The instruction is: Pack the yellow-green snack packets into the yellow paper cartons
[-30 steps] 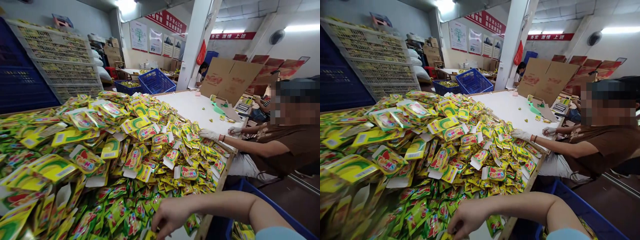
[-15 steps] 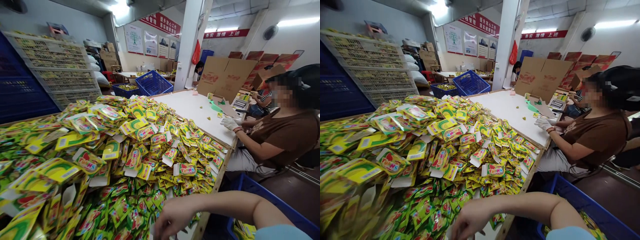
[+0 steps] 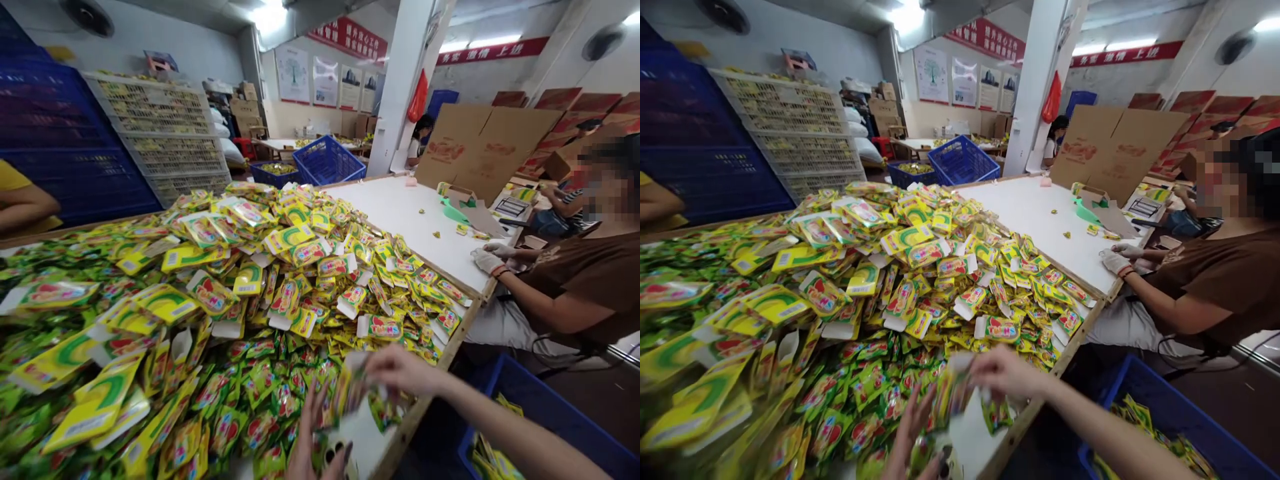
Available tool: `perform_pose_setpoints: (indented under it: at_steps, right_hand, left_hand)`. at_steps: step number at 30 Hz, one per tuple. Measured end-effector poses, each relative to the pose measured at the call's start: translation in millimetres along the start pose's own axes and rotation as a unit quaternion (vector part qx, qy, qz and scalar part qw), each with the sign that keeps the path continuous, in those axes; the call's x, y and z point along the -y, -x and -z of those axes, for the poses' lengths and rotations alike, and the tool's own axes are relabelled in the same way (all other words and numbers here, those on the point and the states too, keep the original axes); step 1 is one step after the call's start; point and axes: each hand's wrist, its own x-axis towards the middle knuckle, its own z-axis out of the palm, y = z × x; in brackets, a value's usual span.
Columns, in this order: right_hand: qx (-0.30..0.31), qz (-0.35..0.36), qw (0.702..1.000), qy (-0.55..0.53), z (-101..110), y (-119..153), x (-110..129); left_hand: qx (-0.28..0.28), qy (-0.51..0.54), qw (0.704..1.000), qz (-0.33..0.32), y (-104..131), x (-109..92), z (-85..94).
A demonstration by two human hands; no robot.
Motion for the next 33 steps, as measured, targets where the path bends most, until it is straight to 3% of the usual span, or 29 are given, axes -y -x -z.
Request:
perform_pose_setpoints:
  at_steps: [2,4,5,7,10,13,15,19,23,26,30,33]
  right_hand:
    - [-0.214,0.051,0.974,0.06,53,18,17]
    - [-0.401,0.087,0.901,0.14,103,23,23]
    - [-0.435,0.089,0.879,0.176,121,22,22]
    - [-0.421,0.082,0.872,0.234,134,18,11]
    - [-0.319,0.1,0.865,0.373,101,14,-11]
    - [-0.262,0.143,0.783,0.546,47,11,-26]
    - [-0.239,0.172,0.747,0.596,18,9,-32]
    - [-0.146,0.214,0.744,0.615,-22,-2,-44]
    - [-0.129,0.192,0.727,0.647,-41,-20,-58]
    - [-0.136,0.183,0.714,0.662,-44,-31,-65]
    - [-0.156,0.178,0.726,0.646,-40,-36,-66]
    - [-0.17,0.181,0.727,0.64,-38,-35,-66]
  left_hand:
    - [-0.006,0.003,1.0,-0.025,2,3,-2.8]
    - [-0.007,0.006,0.999,-0.035,5,6,-2.6]
    - [-0.004,0.005,0.999,-0.034,7,7,-1.6]
    - [-0.004,-0.007,0.999,-0.031,11,6,1.5]
    - [-0.018,-0.049,0.998,-0.035,15,2,6.3]
    - [-0.052,-0.1,0.992,-0.053,17,-2,10.1]
    - [-0.077,-0.133,0.986,-0.064,19,-1,12.9]
    - [-0.11,-0.177,0.976,-0.064,24,6,21.2]
    - [-0.127,-0.202,0.97,-0.056,31,11,27.1]
    - [-0.119,-0.226,0.964,-0.08,25,7,21.2]
    - [-0.072,-0.31,0.935,-0.155,-6,0,-2.9]
    - [-0.07,-0.415,0.893,-0.158,-38,0,-22.3]
